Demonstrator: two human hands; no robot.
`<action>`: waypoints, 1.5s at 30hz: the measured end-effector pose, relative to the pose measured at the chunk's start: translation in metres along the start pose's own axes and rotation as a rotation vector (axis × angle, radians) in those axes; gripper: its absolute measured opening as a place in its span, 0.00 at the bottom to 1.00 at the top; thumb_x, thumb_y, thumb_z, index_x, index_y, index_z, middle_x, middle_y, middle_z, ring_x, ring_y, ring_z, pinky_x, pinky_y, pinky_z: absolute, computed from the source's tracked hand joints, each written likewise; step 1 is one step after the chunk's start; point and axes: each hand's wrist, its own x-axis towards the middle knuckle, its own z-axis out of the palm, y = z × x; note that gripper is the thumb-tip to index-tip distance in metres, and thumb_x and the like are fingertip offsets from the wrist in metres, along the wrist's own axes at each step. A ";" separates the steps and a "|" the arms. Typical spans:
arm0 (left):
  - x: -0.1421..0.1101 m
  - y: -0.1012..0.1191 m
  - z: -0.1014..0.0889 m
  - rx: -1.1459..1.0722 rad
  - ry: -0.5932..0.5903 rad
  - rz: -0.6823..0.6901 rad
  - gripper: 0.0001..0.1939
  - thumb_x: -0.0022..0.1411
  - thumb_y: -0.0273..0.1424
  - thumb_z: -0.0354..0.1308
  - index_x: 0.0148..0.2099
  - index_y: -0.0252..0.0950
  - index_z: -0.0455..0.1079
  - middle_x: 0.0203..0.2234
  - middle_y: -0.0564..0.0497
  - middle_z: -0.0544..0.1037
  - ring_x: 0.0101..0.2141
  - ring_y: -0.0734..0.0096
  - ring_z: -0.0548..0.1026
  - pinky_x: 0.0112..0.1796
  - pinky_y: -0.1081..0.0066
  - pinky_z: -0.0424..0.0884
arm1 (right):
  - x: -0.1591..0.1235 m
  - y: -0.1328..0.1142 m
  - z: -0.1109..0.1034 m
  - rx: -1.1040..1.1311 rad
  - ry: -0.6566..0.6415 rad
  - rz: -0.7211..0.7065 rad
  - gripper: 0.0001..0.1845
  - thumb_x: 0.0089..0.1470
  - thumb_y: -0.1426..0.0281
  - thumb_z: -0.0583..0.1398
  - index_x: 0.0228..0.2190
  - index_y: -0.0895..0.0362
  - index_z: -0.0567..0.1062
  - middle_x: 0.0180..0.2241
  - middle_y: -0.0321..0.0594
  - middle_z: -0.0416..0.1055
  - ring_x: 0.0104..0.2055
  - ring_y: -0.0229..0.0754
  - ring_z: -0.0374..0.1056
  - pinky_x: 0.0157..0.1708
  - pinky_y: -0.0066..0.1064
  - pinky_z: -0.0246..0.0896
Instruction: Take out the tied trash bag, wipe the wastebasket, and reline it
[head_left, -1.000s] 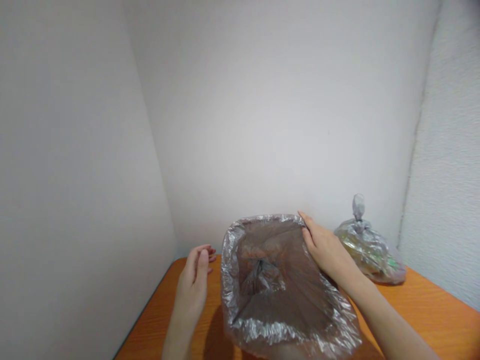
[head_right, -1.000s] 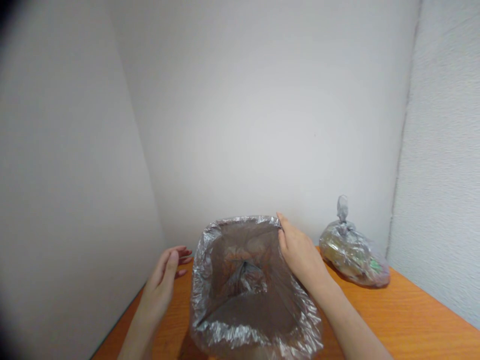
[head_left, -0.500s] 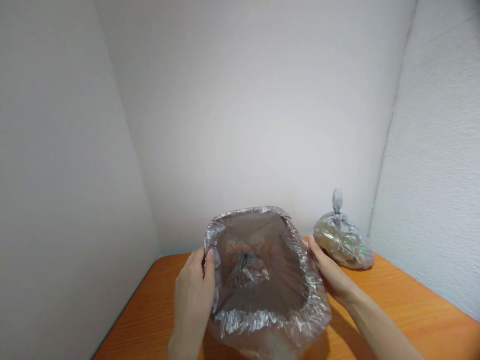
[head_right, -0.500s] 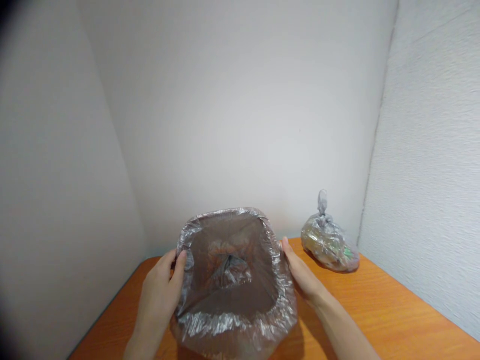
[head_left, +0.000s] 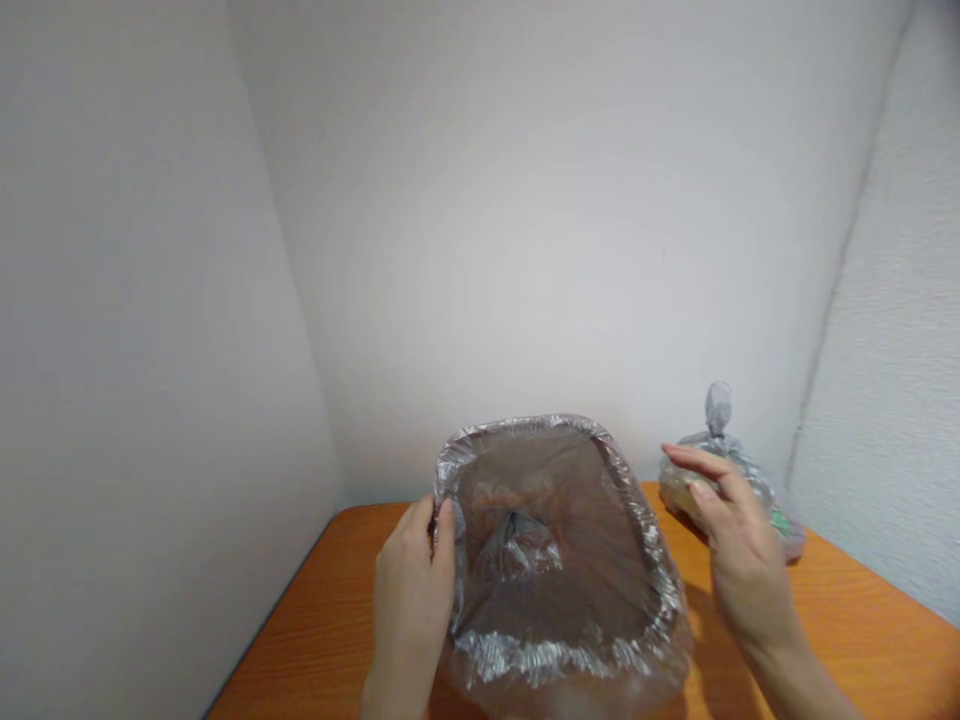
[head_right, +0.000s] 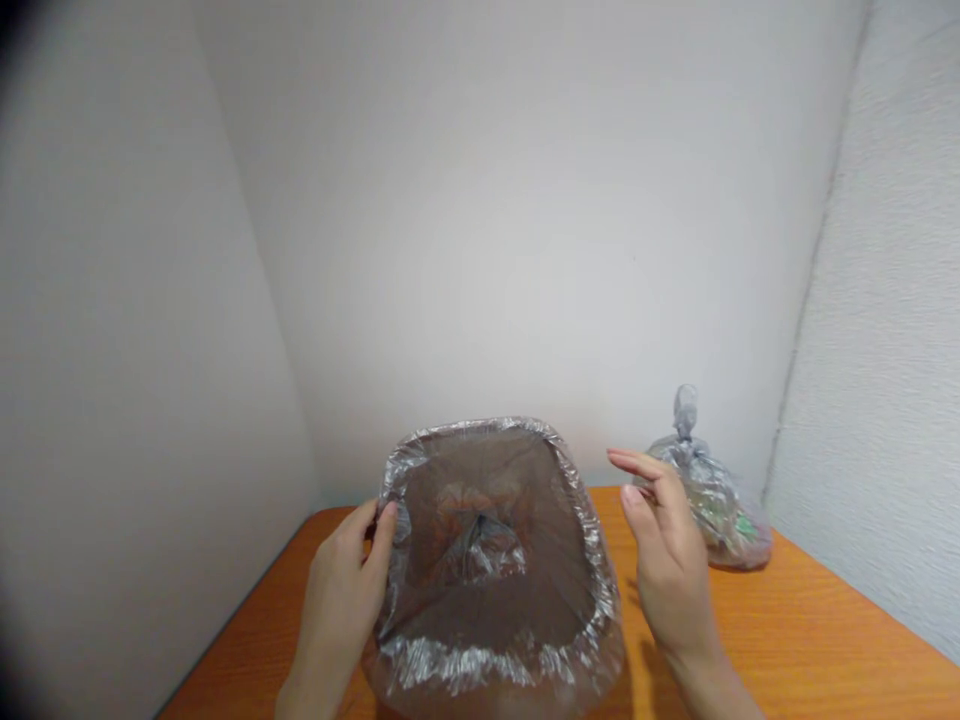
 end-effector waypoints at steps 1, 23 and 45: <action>0.000 0.001 0.000 0.000 -0.003 0.000 0.18 0.70 0.41 0.44 0.36 0.39 0.69 0.33 0.49 0.77 0.35 0.62 0.74 0.36 0.68 0.62 | -0.001 -0.013 -0.001 -0.057 -0.066 -0.067 0.17 0.64 0.57 0.53 0.46 0.52 0.74 0.51 0.43 0.71 0.57 0.48 0.64 0.61 0.44 0.52; 0.004 0.001 0.002 0.082 0.001 -0.052 0.19 0.71 0.41 0.41 0.35 0.38 0.68 0.32 0.46 0.77 0.34 0.59 0.75 0.35 0.66 0.63 | -0.065 -0.034 0.057 -0.822 -0.864 -0.768 0.07 0.45 0.74 0.69 0.30 0.57 0.77 0.31 0.42 0.77 0.32 0.50 0.73 0.31 0.40 0.67; 0.027 -0.048 -0.012 -0.234 -0.006 -0.169 0.26 0.65 0.51 0.43 0.49 0.36 0.68 0.50 0.38 0.75 0.53 0.54 0.72 0.56 0.53 0.64 | 0.049 -0.084 0.019 -0.331 -0.757 -0.236 0.30 0.54 0.52 0.63 0.55 0.50 0.70 0.57 0.45 0.66 0.58 0.51 0.62 0.58 0.41 0.56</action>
